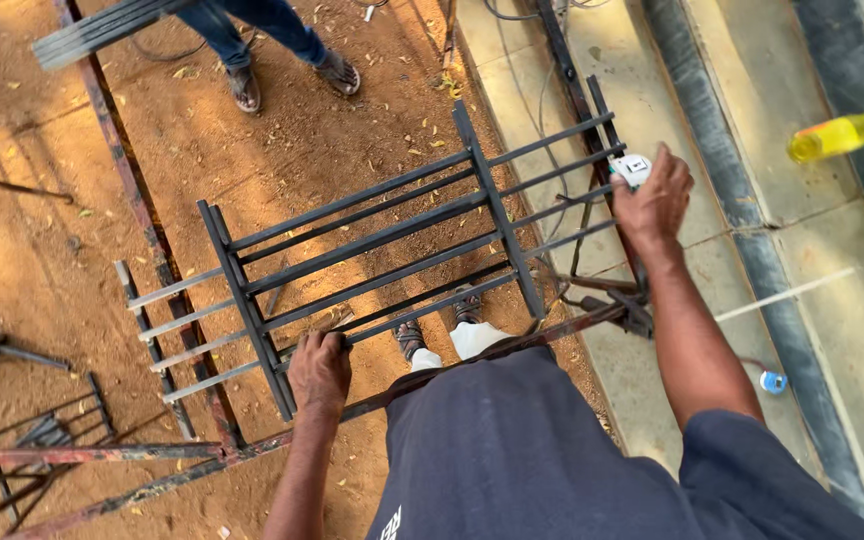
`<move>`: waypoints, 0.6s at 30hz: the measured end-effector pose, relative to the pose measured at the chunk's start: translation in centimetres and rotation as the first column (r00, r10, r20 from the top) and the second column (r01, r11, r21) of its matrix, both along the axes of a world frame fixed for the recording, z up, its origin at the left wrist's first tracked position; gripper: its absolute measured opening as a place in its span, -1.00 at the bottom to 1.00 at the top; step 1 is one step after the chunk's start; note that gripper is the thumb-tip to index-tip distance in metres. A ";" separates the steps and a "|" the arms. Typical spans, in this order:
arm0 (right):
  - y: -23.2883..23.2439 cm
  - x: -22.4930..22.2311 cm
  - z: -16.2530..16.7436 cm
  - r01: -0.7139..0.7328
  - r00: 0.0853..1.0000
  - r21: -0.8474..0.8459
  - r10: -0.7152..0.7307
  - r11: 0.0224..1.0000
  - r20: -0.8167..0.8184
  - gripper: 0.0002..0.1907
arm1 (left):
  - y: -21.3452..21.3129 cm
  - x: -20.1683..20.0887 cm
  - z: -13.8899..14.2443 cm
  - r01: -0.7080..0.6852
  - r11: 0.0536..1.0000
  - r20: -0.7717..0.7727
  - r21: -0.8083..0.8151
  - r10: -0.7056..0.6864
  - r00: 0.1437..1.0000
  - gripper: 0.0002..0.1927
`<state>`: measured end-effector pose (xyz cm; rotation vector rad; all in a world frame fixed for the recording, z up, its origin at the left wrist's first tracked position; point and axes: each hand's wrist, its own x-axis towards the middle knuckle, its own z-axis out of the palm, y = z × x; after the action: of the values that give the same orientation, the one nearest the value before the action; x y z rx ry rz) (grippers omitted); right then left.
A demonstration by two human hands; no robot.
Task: The person measures metal bars with a tape, marks them with a marker, and welds them onto a gate frame using a welding tool.
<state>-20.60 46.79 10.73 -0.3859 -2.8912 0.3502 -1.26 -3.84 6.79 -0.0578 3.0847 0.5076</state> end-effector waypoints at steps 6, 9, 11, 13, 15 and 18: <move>3.8 -1.3 -4.0 -0.049 0.990 -0.081 0.059 0.996 0.127 -0.22 | 1.2 -0.8 2.8 -0.014 1.000 0.067 0.013 0.014 0.998 -0.71; 4.3 -1.1 -5.1 -0.168 0.986 0.034 0.167 0.985 0.026 -0.35 | 1.5 -1.1 3.9 0.004 0.998 0.072 0.063 -0.009 0.997 -0.63; 4.5 -0.4 -5.6 -0.215 0.930 0.136 0.245 0.967 -0.276 -0.36 | 2.0 -1.0 4.1 -0.035 0.993 0.064 0.112 0.028 0.998 -0.61; 4.0 0.6 -4.8 -0.288 0.931 -0.654 0.043 0.700 -0.364 -0.39 | 3.0 -1.1 3.8 -0.111 0.982 0.065 0.150 0.103 0.993 -0.61; 2.5 2.3 -3.2 -0.230 0.969 -0.963 -0.058 0.143 -0.240 -0.43 | 4.7 -1.5 3.2 -0.167 0.894 0.046 0.416 0.163 0.986 -0.62; -1.6 5.9 -0.1 -0.039 0.996 -0.887 0.052 -0.461 -0.071 -0.64 | 8.6 -3.4 2.4 -0.393 0.378 0.410 0.838 0.039 0.911 -0.70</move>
<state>-14.72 45.15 10.63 -0.3677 -1.3573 2.9599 -4.71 4.78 9.17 -0.4816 2.0372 1.9024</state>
